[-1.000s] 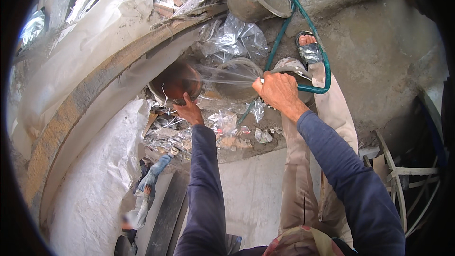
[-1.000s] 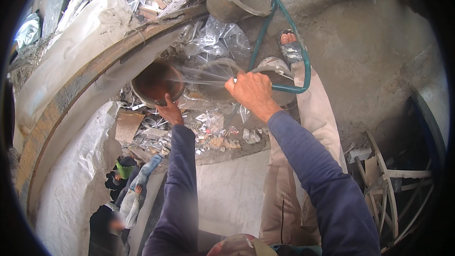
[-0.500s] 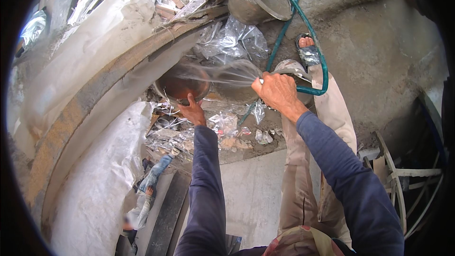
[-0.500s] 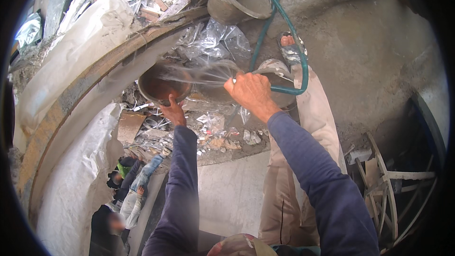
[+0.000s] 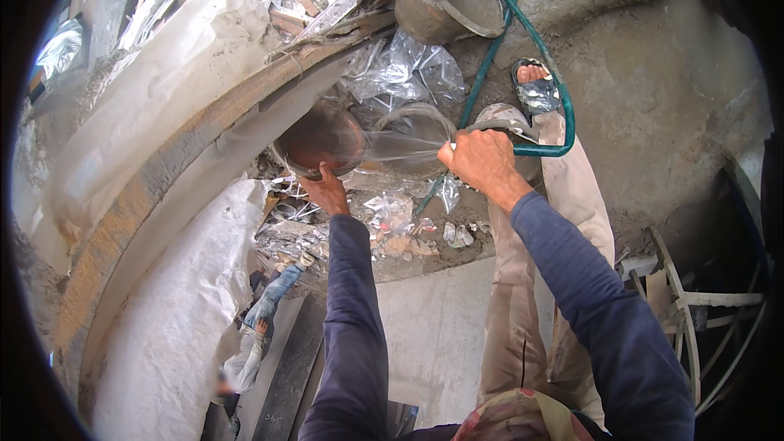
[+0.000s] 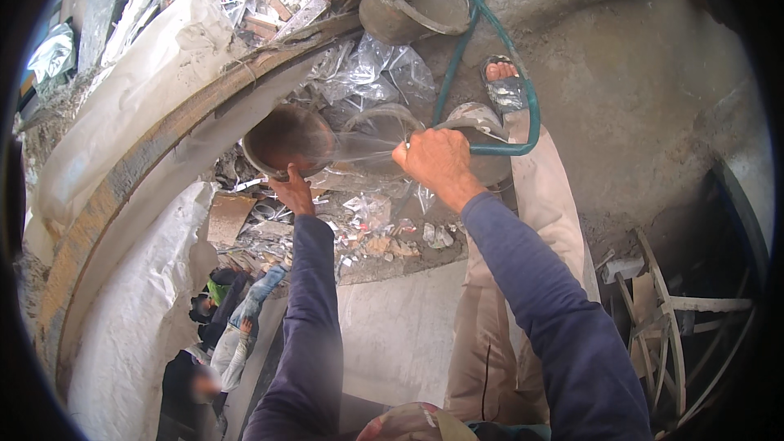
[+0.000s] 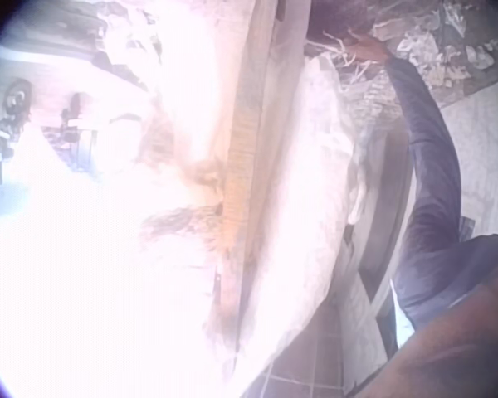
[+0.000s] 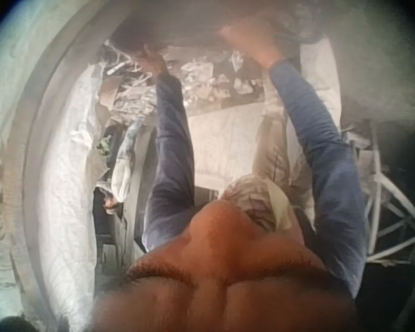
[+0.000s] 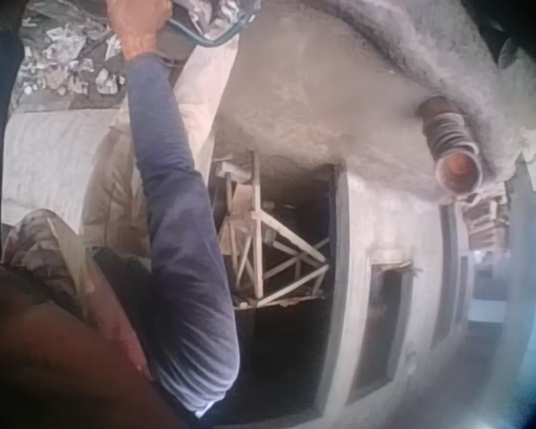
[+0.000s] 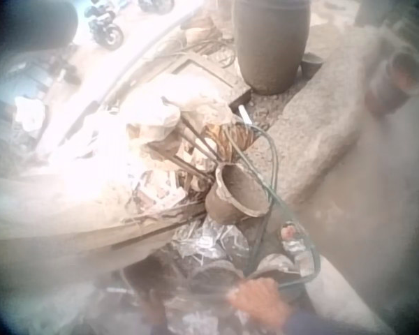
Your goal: The person smooths a wet concrete floor using a trowel and a wooden float, then rinses buckets with a hose. The person works near a doorway in a cluttered construction area, handling tools and containers while another person stands nearby.
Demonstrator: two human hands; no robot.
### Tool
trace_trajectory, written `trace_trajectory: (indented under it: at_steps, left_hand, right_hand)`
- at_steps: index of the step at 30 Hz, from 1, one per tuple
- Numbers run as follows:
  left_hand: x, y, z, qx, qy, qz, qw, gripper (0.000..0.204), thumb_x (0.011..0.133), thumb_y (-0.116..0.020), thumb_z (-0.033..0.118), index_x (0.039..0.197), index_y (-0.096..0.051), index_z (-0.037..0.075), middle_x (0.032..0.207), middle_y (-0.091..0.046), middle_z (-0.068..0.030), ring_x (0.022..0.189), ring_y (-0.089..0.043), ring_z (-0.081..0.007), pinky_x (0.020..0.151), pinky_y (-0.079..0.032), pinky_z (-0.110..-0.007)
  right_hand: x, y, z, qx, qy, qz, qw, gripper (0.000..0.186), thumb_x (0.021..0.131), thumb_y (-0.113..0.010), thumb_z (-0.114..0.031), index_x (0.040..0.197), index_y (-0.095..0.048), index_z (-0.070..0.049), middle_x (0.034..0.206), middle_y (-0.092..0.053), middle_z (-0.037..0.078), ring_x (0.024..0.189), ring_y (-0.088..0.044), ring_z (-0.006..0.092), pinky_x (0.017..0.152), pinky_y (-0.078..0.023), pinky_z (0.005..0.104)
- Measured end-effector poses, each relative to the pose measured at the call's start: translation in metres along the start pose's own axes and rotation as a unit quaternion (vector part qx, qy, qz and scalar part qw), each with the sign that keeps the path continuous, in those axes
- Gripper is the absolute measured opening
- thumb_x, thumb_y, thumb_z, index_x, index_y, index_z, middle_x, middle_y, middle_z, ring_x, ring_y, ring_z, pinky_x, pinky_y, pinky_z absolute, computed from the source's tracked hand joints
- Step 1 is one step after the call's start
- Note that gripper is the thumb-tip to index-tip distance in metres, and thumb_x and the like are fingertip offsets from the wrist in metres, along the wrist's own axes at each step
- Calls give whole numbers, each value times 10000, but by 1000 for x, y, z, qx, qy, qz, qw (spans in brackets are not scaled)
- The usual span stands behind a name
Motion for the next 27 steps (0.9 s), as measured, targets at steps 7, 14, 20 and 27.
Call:
trace_trajectory:
  at_steps: [7, 14, 20, 27]
  left_hand:
    - [-7, -5, 13, -21, 21, -24, 999, 632, 974, -750, 292, 1410, -511, -99, 1307, -646, -338, 1215, -637, -485, 1043, -487, -525]
    - [-20, 17, 16, 63, -32, -9, 997, 662, 987, -696, 211, 1502, -408, -89, 1403, -571, -340, 1290, -588, -505, 1090, -459, -533]
    - [9, 53, -9, 56, -45, 23, 997, 666, 998, -627, 152, 1563, -369, -88, 1499, -533, -364, 1386, -532, -513, 1183, -403, -497]
    - [37, 76, -24, 84, -33, -47, 995, 666, 1019, -565, 212, 1587, -378, -82, 1554, -506, -355, 1421, -523, -483, 1159, -425, -476]
  right_hand:
    - [2, 3, 10, 11, -2, -9, 1000, 443, 915, -609, -342, 654, -755, -15, 605, -685, 207, 535, -698, 346, 524, -541, 476]
    - [7, 10, 2, 39, -18, -38, 998, 445, 958, -605, -349, 771, -762, 23, 659, -700, 249, 587, -722, 394, 589, -578, 498]
    - [9, 14, -5, 86, -20, -34, 996, 451, 967, -603, -354, 821, -755, 45, 663, -695, 272, 601, -720, 420, 605, -583, 520]
    - [6, 12, -16, 89, 5, -27, 996, 442, 965, -610, -347, 799, -744, 39, 636, -681, 266, 579, -715, 411, 568, -571, 506]
Point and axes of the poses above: each hand's wrist, its own x-axis towards the middle knuckle, its own y-axis out of the back of the hand, z = x × y, the point moved 1 cm from there along x, towards the middle knuckle
